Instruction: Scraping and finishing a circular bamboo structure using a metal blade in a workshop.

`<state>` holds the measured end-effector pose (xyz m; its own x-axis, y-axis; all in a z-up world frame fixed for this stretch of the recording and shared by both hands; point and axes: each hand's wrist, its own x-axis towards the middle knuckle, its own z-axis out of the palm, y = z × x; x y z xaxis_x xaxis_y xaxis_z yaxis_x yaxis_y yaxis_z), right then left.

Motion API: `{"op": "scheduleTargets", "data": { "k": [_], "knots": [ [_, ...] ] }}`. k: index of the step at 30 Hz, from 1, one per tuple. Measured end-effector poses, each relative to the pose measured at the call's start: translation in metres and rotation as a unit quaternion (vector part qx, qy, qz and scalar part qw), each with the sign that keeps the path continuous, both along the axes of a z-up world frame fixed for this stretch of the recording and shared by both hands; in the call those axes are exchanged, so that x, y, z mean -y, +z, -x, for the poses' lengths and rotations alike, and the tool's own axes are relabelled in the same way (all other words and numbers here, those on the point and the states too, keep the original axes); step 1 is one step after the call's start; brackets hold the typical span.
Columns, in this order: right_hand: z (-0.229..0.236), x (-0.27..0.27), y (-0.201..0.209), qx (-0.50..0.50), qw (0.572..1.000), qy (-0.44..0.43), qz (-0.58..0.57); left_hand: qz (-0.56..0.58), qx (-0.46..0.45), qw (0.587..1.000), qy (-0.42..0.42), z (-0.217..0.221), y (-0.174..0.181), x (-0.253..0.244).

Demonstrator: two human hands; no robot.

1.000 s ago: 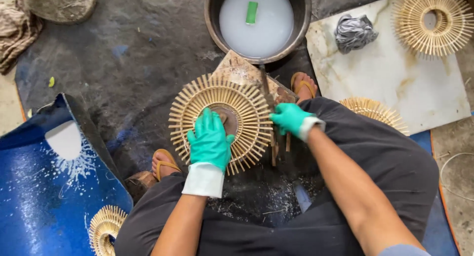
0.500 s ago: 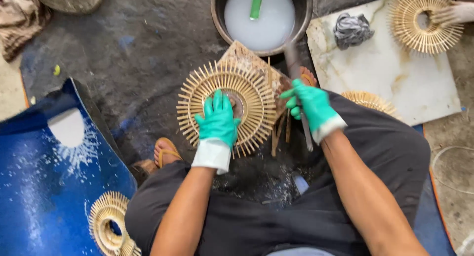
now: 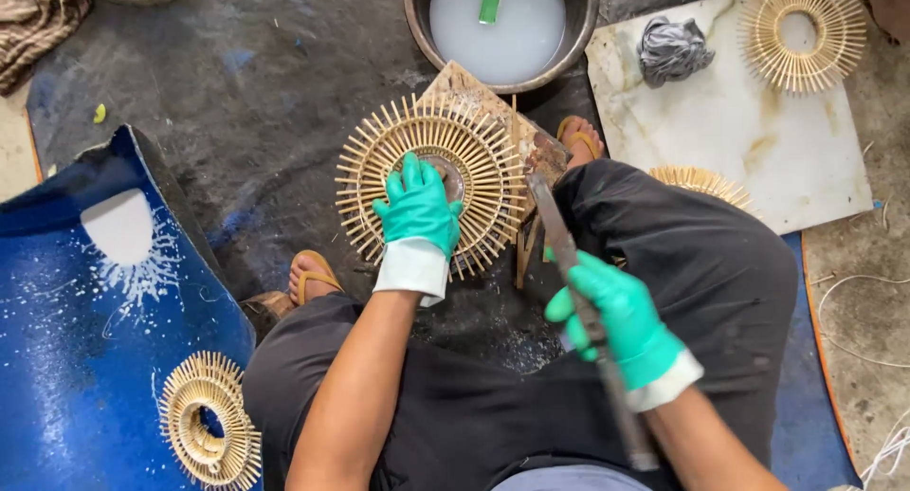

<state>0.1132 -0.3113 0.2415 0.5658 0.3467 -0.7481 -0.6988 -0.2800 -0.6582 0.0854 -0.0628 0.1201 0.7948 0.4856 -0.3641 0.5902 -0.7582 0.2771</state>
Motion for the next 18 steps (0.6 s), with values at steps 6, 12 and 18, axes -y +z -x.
{"op": "scheduleTargets", "data": {
  "k": [6, 12, 18],
  "knots": [
    [0.014, -0.002, -0.026, -0.100, 0.995, 0.003, -0.019, 0.010, -0.018, 1.000, 0.000, -0.003, 0.001, -0.002],
    [-0.008, -0.003, -0.005, -0.131, 0.991, -0.002, -0.003, 0.011, 0.000, 1.000, -0.005, -0.002, -0.006, -0.007],
    [-0.051, -0.019, 0.027, 0.148, 0.988, -0.025, 0.024, 0.040, 0.002, 0.998, -0.043, 0.012, -0.001, -0.012]
  ]
}}
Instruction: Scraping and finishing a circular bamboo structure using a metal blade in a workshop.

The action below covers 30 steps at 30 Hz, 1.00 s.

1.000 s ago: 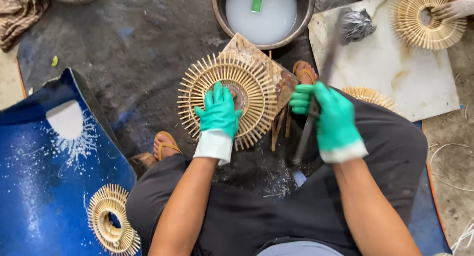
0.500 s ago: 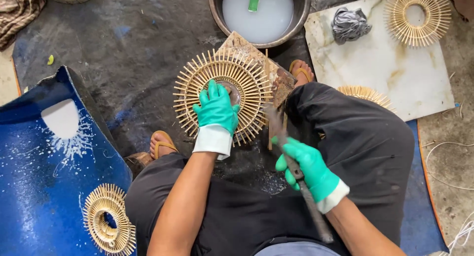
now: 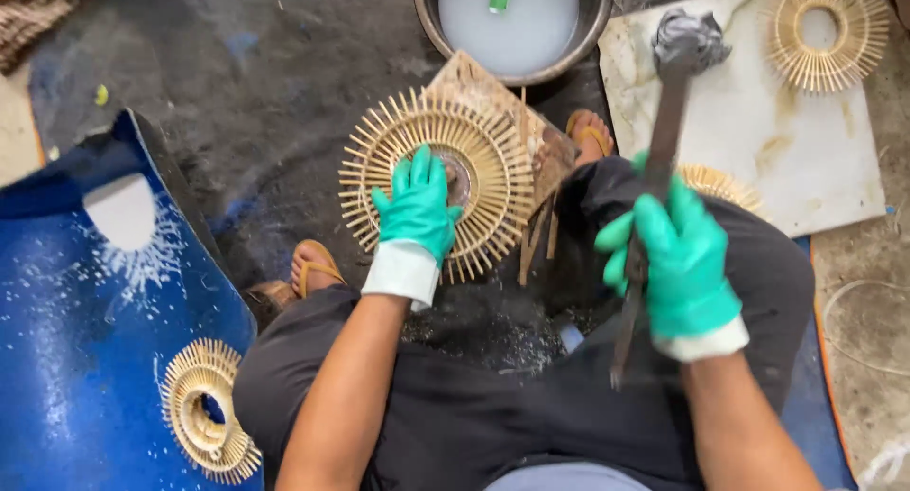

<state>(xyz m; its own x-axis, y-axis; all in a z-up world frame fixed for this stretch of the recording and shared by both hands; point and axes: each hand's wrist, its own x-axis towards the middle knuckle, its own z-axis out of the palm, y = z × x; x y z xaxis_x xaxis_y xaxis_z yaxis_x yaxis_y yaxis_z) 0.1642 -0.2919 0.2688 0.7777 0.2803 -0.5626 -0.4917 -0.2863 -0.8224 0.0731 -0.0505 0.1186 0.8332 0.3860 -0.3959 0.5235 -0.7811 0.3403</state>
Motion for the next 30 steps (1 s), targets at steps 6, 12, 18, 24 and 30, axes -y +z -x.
{"op": "scheduleTargets", "data": {
  "k": [6, 12, 18, 24, 30],
  "knots": [
    [-0.062, 0.001, -0.187, 0.232, 0.925, 0.150, 0.260, 0.026, 0.006, 1.000, 0.008, -0.003, 0.009, -0.002],
    [-0.046, -0.030, -0.285, 0.258, 0.811, 0.290, 0.438, -0.058, 0.067, 0.996, -0.013, -0.009, 0.000, -0.012],
    [-0.049, -0.023, -0.315, 0.230, 0.864, 0.313, 0.321, -0.131, 0.088, 0.988, -0.006, -0.018, -0.009, -0.009],
    [-0.083, -0.062, -0.172, 0.350, 0.822, 0.311, 0.325, -0.126, 0.078, 0.989, 0.016, -0.007, -0.034, -0.004],
    [-0.092, -0.125, -0.070, 0.296, 0.843, 0.332, 0.302, -0.060, 0.063, 0.993, 0.076, 0.007, -0.018, -0.002]
  ]
}}
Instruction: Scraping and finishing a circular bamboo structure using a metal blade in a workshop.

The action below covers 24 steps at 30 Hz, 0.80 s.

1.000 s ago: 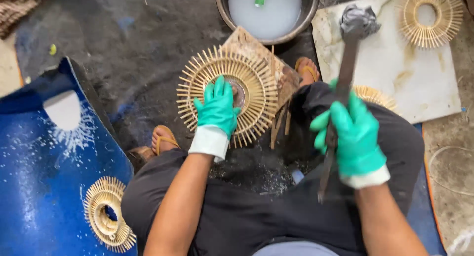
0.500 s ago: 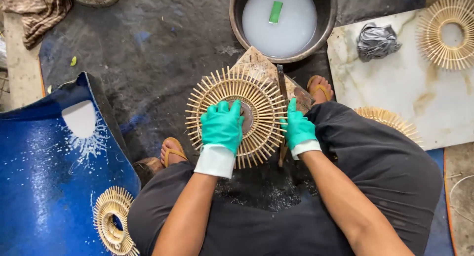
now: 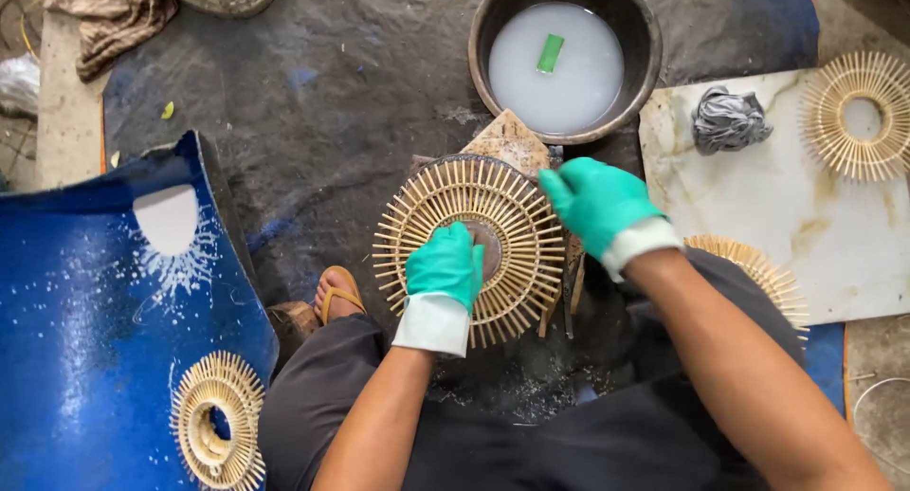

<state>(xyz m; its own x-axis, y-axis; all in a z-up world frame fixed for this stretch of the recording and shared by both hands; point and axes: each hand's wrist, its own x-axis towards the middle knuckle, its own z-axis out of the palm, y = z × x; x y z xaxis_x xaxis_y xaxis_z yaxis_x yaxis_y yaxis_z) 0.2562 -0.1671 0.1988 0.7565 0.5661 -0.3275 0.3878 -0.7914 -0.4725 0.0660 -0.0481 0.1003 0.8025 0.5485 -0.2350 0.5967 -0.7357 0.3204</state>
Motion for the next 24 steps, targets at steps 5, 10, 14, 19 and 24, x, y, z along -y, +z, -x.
{"op": "scheduleTargets", "data": {
  "k": [5, 10, 14, 19, 24],
  "knots": [
    [0.003, -0.047, -0.064, 0.037, 0.988, 0.131, 0.070, -0.055, -0.001, 0.997, 0.063, -0.014, 0.056, -0.034],
    [0.016, -0.065, -0.117, 0.088, 0.975, 0.193, 0.071, 0.087, -0.112, 0.984, 0.106, -0.004, 0.038, -0.047],
    [0.016, -0.069, -0.119, 0.104, 0.978, 0.178, 0.022, 0.118, -0.128, 0.979, 0.101, -0.008, 0.038, -0.049],
    [0.016, -0.084, -0.106, 0.057, 0.979, 0.160, 0.113, 0.136, -0.137, 0.975, 0.111, -0.009, 0.043, -0.048],
    [-0.011, -0.071, -0.108, 0.066, 0.980, 0.188, -0.002, 0.136, -0.062, 0.982, 0.120, 0.018, 0.024, -0.053]
  ]
}}
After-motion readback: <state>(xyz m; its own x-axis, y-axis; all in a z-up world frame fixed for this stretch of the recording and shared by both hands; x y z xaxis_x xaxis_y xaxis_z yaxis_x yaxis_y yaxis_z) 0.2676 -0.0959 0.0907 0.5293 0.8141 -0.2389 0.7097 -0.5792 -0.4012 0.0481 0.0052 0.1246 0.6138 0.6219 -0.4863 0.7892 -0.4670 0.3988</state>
